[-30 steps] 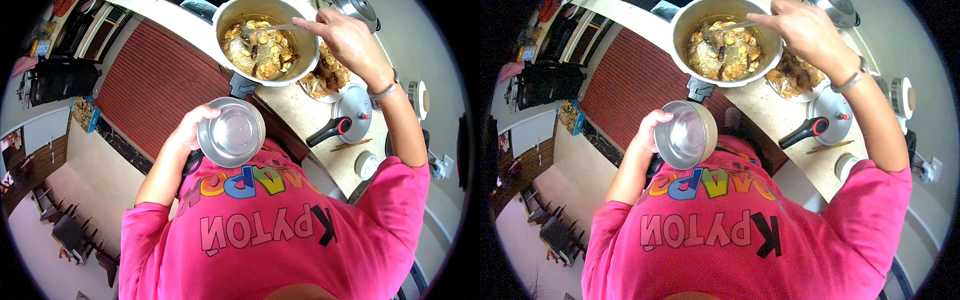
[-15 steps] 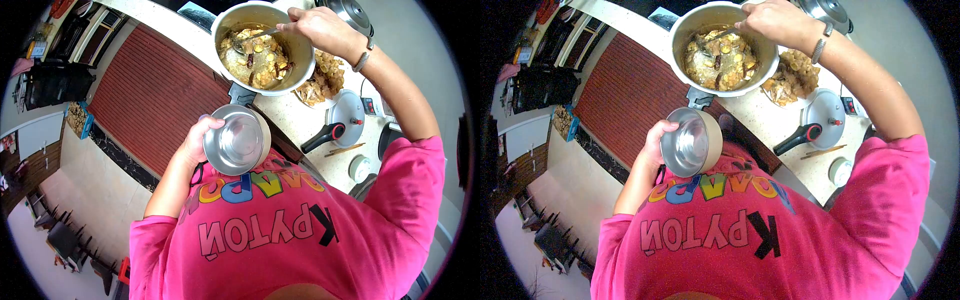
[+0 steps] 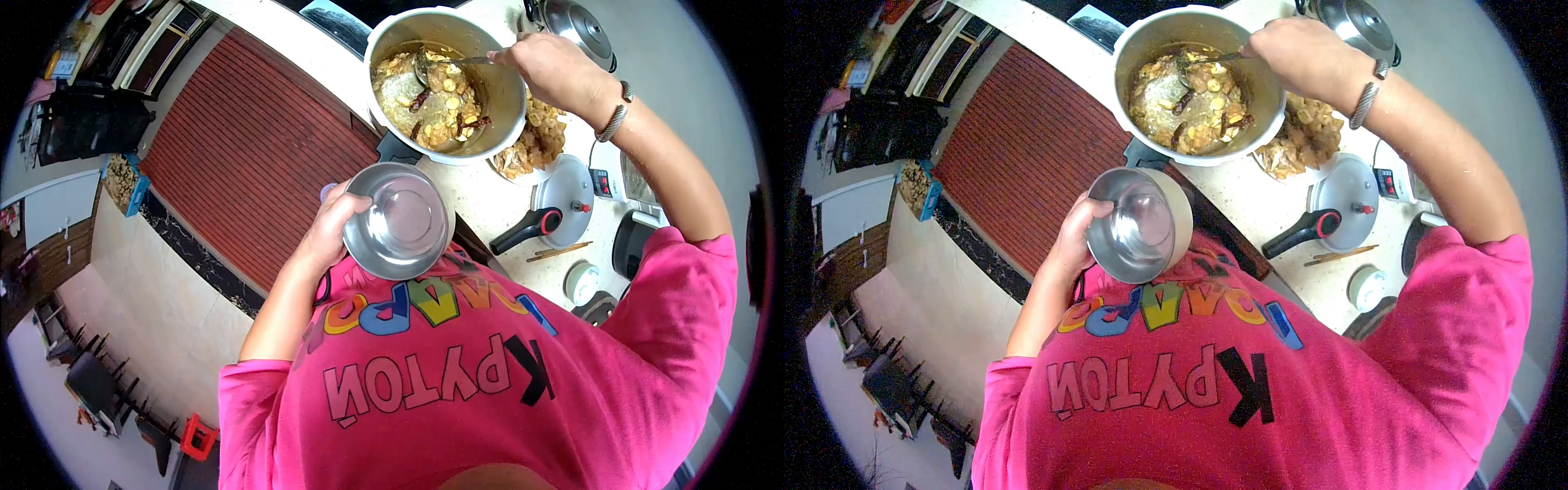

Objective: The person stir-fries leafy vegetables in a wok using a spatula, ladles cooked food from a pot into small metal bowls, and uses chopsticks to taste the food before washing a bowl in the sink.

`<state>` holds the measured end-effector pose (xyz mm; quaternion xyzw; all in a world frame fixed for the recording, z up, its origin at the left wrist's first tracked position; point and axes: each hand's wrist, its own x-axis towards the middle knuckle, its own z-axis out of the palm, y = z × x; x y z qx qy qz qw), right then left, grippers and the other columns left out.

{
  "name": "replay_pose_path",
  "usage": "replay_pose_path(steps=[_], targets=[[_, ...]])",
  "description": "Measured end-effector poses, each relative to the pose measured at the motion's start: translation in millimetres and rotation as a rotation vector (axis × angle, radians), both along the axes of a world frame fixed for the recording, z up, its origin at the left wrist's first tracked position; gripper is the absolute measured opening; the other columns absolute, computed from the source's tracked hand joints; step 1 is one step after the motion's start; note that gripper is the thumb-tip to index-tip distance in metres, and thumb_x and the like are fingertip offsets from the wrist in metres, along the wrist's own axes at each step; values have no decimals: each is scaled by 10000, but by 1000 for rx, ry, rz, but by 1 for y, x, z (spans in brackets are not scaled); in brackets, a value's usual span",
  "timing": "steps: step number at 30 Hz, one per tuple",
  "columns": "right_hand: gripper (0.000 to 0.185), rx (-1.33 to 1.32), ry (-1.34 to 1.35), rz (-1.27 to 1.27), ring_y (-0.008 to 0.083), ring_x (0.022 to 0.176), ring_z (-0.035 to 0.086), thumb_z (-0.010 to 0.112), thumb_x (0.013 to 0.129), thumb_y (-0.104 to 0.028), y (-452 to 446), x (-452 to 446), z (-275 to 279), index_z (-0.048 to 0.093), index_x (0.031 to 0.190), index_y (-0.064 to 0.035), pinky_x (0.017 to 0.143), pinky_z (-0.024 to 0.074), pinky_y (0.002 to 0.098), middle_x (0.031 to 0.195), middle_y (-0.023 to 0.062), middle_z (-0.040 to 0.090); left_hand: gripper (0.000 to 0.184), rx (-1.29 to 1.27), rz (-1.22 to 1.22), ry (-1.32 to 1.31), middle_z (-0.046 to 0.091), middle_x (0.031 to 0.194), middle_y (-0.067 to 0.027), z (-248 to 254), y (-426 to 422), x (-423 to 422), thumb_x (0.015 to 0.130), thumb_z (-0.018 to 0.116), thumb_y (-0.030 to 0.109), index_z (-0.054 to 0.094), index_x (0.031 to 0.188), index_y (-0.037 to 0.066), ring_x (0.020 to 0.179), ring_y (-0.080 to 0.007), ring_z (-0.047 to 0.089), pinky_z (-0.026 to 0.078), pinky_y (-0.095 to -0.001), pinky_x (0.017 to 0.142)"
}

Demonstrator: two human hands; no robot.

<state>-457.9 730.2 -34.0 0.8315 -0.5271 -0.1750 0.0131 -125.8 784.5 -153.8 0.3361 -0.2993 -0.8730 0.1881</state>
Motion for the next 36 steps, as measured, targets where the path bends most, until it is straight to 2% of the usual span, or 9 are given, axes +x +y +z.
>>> replay_pose_path(steps=[9,18,22,23,24,26,28,30,36], targets=[[97,168,206,-37,311,817,659,595,721,-3,-12,57,10,678,770,8,743,538,385,811,176,660,462,-50,22,-28,612,1073,-110,13,-7,-2,752,454,161,556,1140,-67,976,-164,554,428,-274,870],[160,575,478,-148,301,655,665,518,731,1,-50,74,23,667,762,52,583,555,357,751,183,663,378,-214,44,14,605,986,-56,7,-3,-5,782,442,124,555,1094,-57,911,-116,528,411,-247,829],[207,652,419,-334,233,509,618,443,722,65,-67,68,21,615,837,79,362,451,337,642,140,611,312,-306,-3,9,583,931,-30,4,-4,-2,789,446,125,556,1025,-46,863,-101,511,409,-240,786],[188,1094,110,-343,174,747,644,617,771,-108,-89,15,-8,646,904,21,647,513,295,818,115,677,287,-287,1,18,569,909,-22,4,-3,-3,791,449,125,552,1002,-39,847,-97,502,405,-236,771],[188,1095,111,-347,174,747,644,617,771,-108,-85,18,-5,646,904,21,647,513,295,818,115,677,262,-269,3,28,556,886,-13,4,-4,-4,793,451,125,549,979,-32,830,-92,494,400,-232,755],[285,888,332,-642,173,439,545,385,738,87,-69,37,8,608,910,41,350,419,307,593,86,548,258,-283,-3,6,553,881,-13,-2,-2,-4,793,452,122,548,980,-28,835,-92,493,398,-230,757],[304,1021,371,-640,118,414,481,362,796,56,-63,35,10,613,958,-1,345,386,266,572,28,503,255,-294,-21,-20,550,876,-12,1,-1,-4,793,453,120,548,981,-24,839,-92,492,395,-227,759],[268,1255,1,-635,99,423,485,369,868,-6,-52,23,9,605,994,-16,344,373,255,561,1,477,272,-259,-26,-67,538,857,-14,9,-2,-5,787,462,131,548,996,-20,838,-96,485,385,-226,758],[326,1270,-318,-856,39,394,385,317,951,-81,-18,-1,-11,516,1208,-96,321,311,199,572,-46,440,325,-306,-103,-93,546,890,-40,4,0,-8,760,471,154,544,1019,-29,860,-113,487,381,-234,771]])
